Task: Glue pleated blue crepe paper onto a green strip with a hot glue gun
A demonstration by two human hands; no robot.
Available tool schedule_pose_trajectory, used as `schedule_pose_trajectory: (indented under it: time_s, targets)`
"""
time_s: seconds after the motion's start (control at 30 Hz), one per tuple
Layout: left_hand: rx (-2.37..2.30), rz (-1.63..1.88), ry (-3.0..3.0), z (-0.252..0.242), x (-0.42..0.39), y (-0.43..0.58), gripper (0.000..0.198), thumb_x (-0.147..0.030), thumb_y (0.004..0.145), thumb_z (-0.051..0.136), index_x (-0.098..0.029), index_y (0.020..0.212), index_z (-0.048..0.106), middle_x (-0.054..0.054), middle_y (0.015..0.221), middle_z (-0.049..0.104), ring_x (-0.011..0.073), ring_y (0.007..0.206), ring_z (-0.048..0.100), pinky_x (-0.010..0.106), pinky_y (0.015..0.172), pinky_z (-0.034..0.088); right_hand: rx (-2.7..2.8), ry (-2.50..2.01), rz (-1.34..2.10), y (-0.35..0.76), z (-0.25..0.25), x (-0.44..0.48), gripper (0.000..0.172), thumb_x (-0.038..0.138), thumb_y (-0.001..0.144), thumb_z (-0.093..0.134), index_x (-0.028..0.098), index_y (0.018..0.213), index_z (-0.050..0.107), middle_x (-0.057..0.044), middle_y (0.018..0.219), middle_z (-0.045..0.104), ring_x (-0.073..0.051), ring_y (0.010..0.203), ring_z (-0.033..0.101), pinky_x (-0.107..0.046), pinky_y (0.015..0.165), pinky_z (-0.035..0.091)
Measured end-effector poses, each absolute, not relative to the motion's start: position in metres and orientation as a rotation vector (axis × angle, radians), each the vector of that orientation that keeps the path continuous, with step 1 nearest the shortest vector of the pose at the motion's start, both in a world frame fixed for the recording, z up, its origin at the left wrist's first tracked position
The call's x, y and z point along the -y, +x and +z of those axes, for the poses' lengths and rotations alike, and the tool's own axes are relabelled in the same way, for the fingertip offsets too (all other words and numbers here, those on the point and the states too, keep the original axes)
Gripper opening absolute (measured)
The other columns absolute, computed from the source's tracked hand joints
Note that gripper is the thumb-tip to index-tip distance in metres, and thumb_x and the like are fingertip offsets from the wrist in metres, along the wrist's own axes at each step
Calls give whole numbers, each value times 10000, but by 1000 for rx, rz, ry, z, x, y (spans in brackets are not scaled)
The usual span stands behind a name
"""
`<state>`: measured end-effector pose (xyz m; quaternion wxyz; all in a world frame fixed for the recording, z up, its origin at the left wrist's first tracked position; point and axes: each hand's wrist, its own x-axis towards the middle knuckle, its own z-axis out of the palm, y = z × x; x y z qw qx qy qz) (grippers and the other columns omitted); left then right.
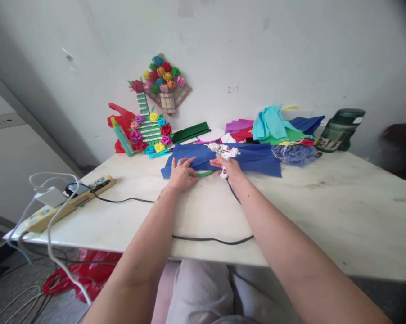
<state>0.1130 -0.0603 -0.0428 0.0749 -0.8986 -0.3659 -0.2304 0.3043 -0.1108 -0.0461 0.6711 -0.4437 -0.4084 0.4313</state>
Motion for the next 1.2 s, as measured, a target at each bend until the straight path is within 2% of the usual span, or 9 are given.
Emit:
schedule_pose_trajectory:
  time_s: [0.27,0.5,0.7,0.97,1.2]
  targets:
    - [1062,-696,-2696,-48,56,114,52,-253,682,642,-267,638,666,-35,1357,429,271,1223,367,586,1047,151,930,-1014,975,302,-46,112,285,434,696,646,156,757,638,-96,874,689,-221,814,659,-188,365,445]
    - [1068,-697,-2783,-44,56,111,60,-236,680,634,-263,644,675,-39,1373,406,263,1246,349,558,1061,147,913,-1023,977,302,-44,113,276,423,703,640,154,761,631,-94,890,686,-209,802,660,-178,364,435]
    - [1051,-717,-2887,-36,55,102,49,-256,687,639,-243,677,686,-26,1403,358,258,1281,304,508,1058,213,878,-998,997,302,-44,113,253,384,715,639,151,812,629,-100,888,687,-215,823,658,-171,352,434]
    - [911,-761,-2595,-34,51,104,100,-231,724,596,-239,653,666,-46,1395,374,257,1311,258,509,1105,95,862,-998,990,300,-45,113,248,375,712,646,147,805,623,-90,857,693,-207,788,665,-162,327,422]
    - [772,-754,-2553,-36,47,108,126,-224,749,565,-227,664,658,-48,1411,346,258,1337,200,511,1110,96,858,-993,988,300,-46,112,229,360,720,640,149,809,622,-83,840,693,-204,776,668,-163,329,427]
